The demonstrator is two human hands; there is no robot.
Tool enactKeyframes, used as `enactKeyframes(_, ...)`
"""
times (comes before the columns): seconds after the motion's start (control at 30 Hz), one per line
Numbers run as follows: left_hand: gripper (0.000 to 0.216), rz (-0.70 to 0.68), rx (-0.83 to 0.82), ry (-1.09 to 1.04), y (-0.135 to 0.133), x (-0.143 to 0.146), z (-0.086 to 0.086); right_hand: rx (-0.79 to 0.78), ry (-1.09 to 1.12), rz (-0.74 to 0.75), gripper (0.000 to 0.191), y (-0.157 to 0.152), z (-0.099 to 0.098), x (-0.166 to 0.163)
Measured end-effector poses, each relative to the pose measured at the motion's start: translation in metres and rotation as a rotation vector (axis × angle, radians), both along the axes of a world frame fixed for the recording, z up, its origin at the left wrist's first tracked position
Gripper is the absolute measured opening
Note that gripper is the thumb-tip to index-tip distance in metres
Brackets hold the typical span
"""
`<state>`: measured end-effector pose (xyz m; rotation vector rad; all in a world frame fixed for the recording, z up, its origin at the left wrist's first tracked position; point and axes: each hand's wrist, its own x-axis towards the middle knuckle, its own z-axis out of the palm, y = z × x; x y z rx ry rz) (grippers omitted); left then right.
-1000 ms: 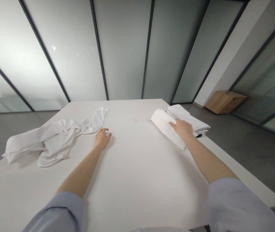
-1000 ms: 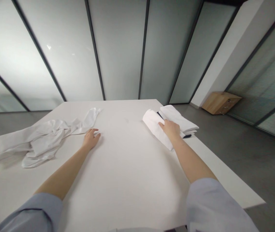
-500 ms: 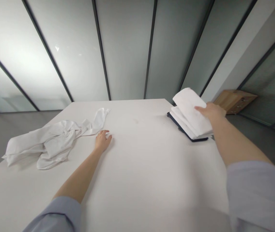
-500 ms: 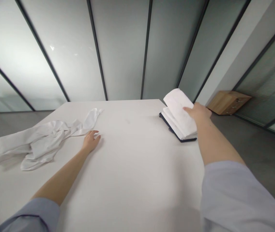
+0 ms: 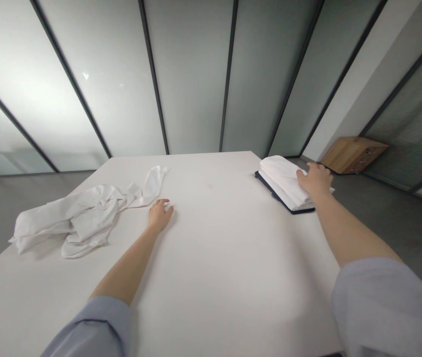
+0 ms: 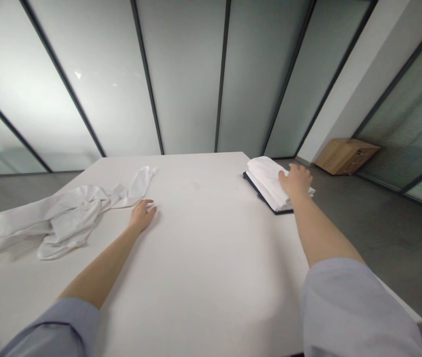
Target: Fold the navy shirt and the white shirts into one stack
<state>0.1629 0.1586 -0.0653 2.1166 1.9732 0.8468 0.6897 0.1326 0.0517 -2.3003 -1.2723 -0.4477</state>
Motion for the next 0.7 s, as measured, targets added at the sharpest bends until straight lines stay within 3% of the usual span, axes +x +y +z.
enactKeyframes(0.1, 0.032, -0.017, -0.037, 0.043, -0.001, 0.000, 0.002, 0.111, -0.057, 0.141, 0.044, 0.001, -0.007, -0.032)
enactKeyframes(0.2, 0.030, -0.057, -0.080, 0.104, -0.003, 0.000, 0.004, 0.116, -0.064, 0.351, 0.037, 0.009, -0.026, -0.072)
enactKeyframes(0.33, 0.031, -0.084, -0.094, 0.138, -0.006, 0.000, 0.007, -0.049, -0.031, 0.617, 0.030, 0.016, -0.065, -0.141)
enactKeyframes(0.47, 0.031, -0.084, -0.094, 0.133, -0.006, 0.000, 0.008, -0.258, -0.026, 0.754, 0.032, 0.015, -0.102, -0.202)
enactKeyframes(0.57, 0.030, -0.085, -0.090, 0.130, -0.005, -0.001, 0.007, -0.325, -0.037, 0.778, 0.034, 0.012, -0.116, -0.220)
enactKeyframes(0.7, 0.029, -0.095, -0.085, 0.130, -0.003, -0.003, 0.006, -0.330, -0.008, 0.816, 0.035, 0.011, -0.123, -0.215)
